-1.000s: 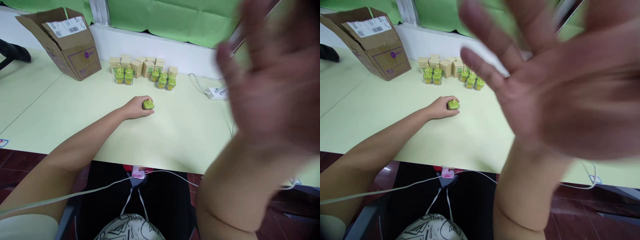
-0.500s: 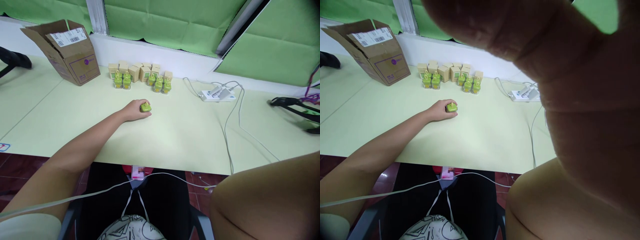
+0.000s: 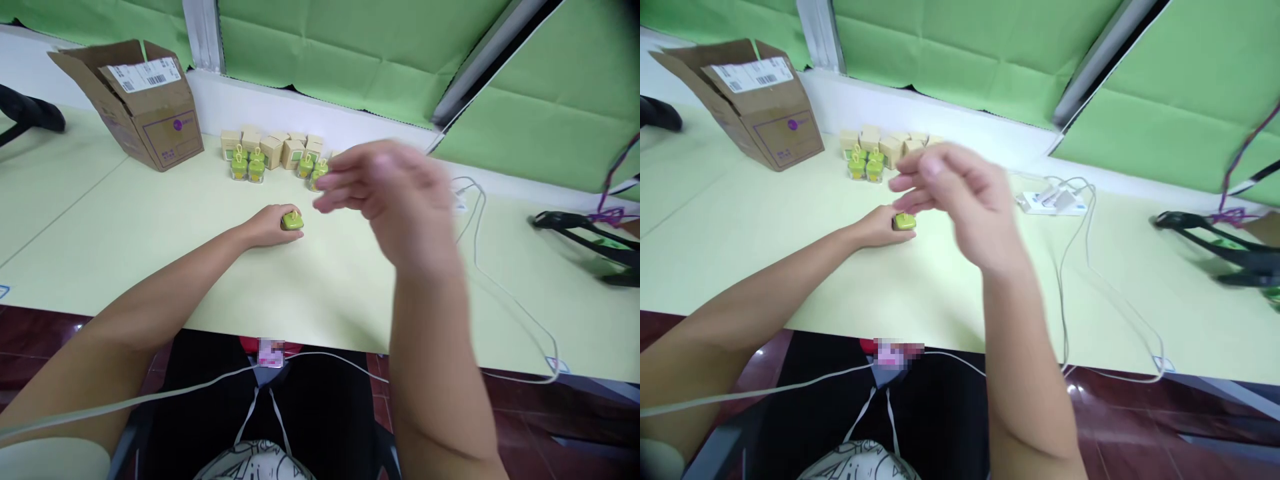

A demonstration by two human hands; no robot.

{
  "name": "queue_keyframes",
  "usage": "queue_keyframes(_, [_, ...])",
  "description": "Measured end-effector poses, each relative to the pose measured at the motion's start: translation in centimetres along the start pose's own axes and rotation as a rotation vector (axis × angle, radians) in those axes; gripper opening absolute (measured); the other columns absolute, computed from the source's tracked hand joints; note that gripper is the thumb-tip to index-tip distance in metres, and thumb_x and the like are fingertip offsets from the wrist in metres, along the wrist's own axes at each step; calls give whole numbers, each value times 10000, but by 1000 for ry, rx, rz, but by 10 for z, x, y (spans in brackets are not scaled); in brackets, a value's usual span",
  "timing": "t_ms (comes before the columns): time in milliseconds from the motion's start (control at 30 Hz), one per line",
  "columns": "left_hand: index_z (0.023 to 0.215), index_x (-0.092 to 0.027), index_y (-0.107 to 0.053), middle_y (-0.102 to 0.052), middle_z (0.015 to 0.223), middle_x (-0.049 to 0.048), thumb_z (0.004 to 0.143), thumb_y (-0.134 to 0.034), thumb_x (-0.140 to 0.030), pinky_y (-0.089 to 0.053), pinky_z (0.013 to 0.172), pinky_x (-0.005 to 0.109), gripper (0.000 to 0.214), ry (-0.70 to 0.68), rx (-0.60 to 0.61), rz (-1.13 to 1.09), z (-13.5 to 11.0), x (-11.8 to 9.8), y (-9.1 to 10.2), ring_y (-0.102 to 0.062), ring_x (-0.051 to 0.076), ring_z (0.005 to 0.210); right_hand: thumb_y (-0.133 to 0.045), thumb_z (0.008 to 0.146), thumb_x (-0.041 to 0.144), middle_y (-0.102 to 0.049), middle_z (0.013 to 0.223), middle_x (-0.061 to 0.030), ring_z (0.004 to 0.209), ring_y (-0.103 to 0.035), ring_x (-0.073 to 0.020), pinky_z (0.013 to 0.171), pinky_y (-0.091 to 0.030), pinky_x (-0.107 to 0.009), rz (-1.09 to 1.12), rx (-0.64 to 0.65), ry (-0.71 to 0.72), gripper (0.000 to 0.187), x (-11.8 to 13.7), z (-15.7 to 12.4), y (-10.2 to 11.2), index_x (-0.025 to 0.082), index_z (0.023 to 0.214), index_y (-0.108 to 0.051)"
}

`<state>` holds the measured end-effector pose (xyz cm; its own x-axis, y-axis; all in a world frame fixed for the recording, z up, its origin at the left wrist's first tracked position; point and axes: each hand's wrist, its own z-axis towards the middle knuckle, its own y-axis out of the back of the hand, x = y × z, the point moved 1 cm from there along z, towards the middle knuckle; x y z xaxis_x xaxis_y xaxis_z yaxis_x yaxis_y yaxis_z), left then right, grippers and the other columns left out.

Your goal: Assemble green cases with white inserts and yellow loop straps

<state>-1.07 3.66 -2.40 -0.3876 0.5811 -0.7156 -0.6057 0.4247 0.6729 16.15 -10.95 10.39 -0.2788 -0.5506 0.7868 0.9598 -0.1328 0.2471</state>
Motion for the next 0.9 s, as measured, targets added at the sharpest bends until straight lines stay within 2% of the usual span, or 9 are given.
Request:
queue_keyframes(67, [1194,-198,-767,-801,1075,46,818,-808,-525,-565,886,348,500,-6,6,8,0,1,-1,-716,236,968,-687,1023,633,-842,1007,-55,831,-798,-187,790,-698,-366,-151,-87,-5,432,-54,3,-20,215,1062,-788])
queue_keyframes(133, [1197,-183,-770,-802,1044,44,815,-791,-508,-549,827,332,502,-8,21,-12,0,1,-1,-714,230,926,-716,976,536,-832,1062,-88,873,-768,-211,836,-680,-402,-346,-158,-38,349,-108,0,-36,201,1057,-772])
queue_keyframes(167, [1208,-179,-772,-809,1062,47,812,-781,-473,-546,820,325,494,-13,26,-27,0,1,-1,-721,232,932,-729,953,475,-825,1104,-105,912,-759,-226,890,-672,-429,-427,-114,-51,307,-129,-3,-43,199,1080,-773])
queue_keyframes(233, [1229,-174,-777,-824,1120,56,805,-759,-399,-554,847,317,481,-30,28,-42,1,0,-1,-739,242,979,-694,954,381,-805,1098,-111,961,-747,-242,944,-653,-445,-496,-92,-41,222,-153,-9,-52,205,1066,-770])
queue_keyframes(367, [1244,-174,-776,-831,1172,67,805,-753,-373,-566,930,325,483,-50,27,-29,1,-1,-1,-753,258,1050,-651,971,322,-777,1051,-100,951,-743,-241,916,-644,-430,-493,-105,-72,155,-154,-15,-54,212,999,-756])
queue_keyframes(533, [1131,-197,-769,-815,1140,60,800,-722,-417,-541,855,338,401,-33,29,2,2,-1,-1,-739,255,1012,-689,969,388,-776,1038,-86,888,-747,-223,840,-642,-403,-445,-94,-162,190,-147,-14,-48,209,973,-754])
queue_keyframes(800, [1097,-197,-750,-776,1030,40,782,-726,-429,-494,787,327,391,-39,35,7,2,0,1,-691,227,915,-656,968,401,-767,1024,-83,934,-740,-230,896,-645,-426,-421,-65,-160,208,-151,-15,-50,216,944,-748])
queue_keyframes(900, [1118,-203,-745,-778,1031,34,791,-735,-436,-494,792,327,402,-36,40,-6,2,2,1,-685,219,912,-671,968,423,-788,1099,-110,957,-744,-244,932,-631,-448,-443,-21,-204,247,-147,-9,-45,199,1039,-749])
